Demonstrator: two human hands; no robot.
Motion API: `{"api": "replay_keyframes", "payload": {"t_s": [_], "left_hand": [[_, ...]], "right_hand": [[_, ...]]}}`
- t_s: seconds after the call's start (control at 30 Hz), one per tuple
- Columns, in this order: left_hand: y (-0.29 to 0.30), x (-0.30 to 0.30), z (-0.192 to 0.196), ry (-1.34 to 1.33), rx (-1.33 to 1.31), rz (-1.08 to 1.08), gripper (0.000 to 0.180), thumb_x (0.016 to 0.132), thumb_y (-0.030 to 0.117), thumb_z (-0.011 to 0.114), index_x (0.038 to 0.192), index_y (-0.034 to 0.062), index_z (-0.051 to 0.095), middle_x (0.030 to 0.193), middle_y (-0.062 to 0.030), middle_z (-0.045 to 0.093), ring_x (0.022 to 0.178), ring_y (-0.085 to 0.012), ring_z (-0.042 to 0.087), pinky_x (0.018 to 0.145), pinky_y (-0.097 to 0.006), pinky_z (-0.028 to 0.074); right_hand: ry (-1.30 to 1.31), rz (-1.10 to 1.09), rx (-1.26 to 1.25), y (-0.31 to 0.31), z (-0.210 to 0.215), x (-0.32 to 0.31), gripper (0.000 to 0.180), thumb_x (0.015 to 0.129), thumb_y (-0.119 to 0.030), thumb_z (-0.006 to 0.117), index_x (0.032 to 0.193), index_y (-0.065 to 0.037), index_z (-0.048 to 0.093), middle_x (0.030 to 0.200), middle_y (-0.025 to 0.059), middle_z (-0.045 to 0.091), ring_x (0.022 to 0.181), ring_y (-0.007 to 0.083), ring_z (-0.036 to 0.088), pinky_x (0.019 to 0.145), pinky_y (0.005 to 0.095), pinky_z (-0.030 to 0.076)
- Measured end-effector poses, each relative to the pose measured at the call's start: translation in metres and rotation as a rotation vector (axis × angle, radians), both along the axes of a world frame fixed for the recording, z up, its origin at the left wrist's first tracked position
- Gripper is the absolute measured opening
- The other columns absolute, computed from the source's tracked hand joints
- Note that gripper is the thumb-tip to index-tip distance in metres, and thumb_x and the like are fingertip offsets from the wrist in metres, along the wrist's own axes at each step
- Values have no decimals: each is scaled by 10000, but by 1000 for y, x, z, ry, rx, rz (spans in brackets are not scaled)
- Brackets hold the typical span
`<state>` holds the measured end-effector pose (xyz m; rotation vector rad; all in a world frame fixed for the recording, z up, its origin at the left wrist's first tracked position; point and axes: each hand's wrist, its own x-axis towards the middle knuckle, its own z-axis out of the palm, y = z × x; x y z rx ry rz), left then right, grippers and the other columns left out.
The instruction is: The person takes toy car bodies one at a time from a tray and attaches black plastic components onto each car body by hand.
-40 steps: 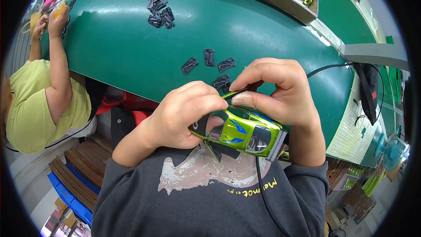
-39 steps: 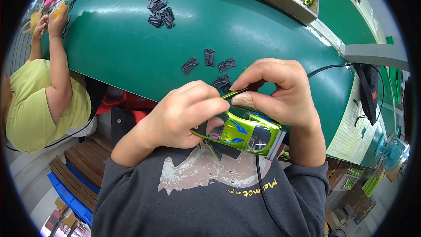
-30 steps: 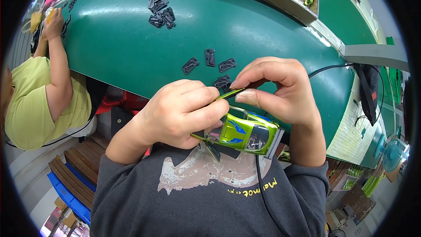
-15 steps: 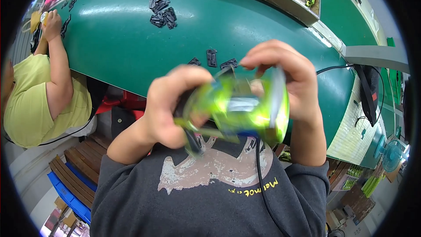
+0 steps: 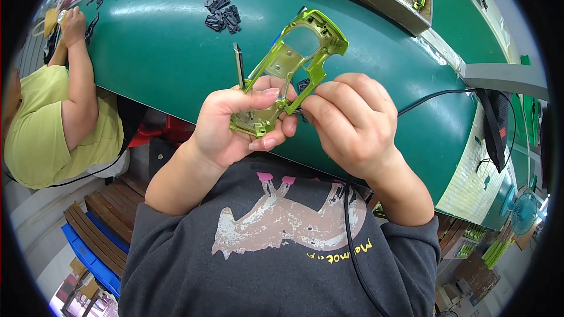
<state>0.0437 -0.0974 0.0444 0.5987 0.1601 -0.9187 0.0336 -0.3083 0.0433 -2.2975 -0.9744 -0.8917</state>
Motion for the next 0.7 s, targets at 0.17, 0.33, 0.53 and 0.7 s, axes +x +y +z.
{"api": "replay_keyframes", "payload": {"t_s": [0.17, 0.33, 0.53, 0.7], "left_hand": [[-1, -1, -3, 71, 0, 31, 295, 964, 232, 509, 1104, -21, 568, 839, -229, 629, 557, -203, 570, 424, -249, 384], [3, -2, -14, 101, -12, 52, 304, 966, 233, 498, 1101, -28, 575, 851, -236, 629, 554, -209, 565, 432, -253, 396], [8, -1, -13, 110, -81, 82, 323, 973, 239, 477, 1132, -30, 561, 902, -268, 626, 575, -216, 577, 458, -262, 415], [13, 1, -1, -35, -77, 65, 382, 972, 259, 486, 1194, -51, 494, 912, -286, 613, 561, -211, 572, 485, -253, 437]], "right_hand": [[36, 25, 38, 2, -11, 1, 196, 608, -114, 652, 790, -39, 650, 790, 36, 586, 710, 190, 582, 569, 313, 477], [163, 68, 69, 3, -18, -2, 258, 592, 0, 745, 840, -39, 684, 782, 64, 622, 675, 230, 607, 584, 324, 511], [406, 91, 244, -5, 2, 7, 286, 637, 38, 780, 897, -53, 705, 897, 86, 654, 769, 226, 632, 640, 299, 516], [941, 21, 699, -31, 2, 15, 224, 797, -55, 762, 1008, -17, 698, 957, 48, 669, 866, 111, 629, 699, 249, 503]]}}
